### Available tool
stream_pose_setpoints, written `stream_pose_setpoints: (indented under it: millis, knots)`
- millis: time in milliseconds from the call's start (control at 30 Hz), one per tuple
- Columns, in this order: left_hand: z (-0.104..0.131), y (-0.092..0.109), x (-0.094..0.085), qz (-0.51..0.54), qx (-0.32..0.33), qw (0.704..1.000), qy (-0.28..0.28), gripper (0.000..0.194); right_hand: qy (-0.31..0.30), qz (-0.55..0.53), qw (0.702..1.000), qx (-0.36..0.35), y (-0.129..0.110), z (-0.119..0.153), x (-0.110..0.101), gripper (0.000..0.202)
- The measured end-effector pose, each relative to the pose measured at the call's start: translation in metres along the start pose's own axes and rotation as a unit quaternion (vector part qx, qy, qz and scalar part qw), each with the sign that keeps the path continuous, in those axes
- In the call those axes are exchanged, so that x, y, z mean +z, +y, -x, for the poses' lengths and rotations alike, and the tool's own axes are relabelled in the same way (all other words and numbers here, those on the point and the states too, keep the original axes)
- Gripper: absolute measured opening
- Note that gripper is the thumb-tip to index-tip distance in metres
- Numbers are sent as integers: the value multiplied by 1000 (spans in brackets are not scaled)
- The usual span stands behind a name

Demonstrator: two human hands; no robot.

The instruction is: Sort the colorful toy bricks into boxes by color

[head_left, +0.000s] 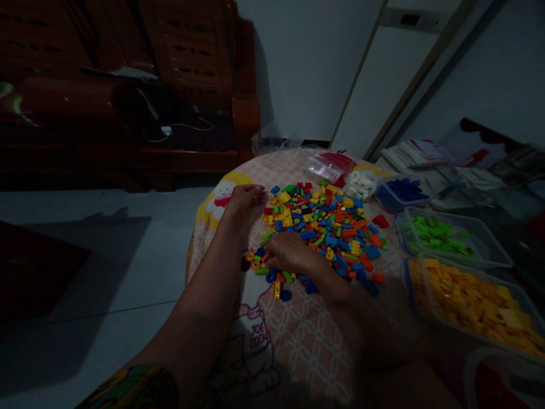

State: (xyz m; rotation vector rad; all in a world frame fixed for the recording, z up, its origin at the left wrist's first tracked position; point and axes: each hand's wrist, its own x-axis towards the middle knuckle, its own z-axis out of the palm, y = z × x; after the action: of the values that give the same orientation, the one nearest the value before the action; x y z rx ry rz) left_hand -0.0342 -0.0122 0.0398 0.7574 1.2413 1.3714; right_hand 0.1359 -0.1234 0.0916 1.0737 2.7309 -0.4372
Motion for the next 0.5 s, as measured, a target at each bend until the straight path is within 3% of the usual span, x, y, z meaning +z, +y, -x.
stream_pose_setpoints:
  millis: [133,300,400,500]
  knots:
    - [0,-1,-1,-9,3,1000,-4,8,36,-44,998,-20,5,0,4,10]
    - [-2,-2,-1,-6,11,1000,-8,6,111,-226,968,19,27,5,-9,4]
    - [-3,-3,-1,-5,8,1000,-11,10,160,-380,906,94,48,14,-22,11]
    - [-5,-3,-2,-5,5,1000,-7,10,280,-508,796,170,80,25,-31,10]
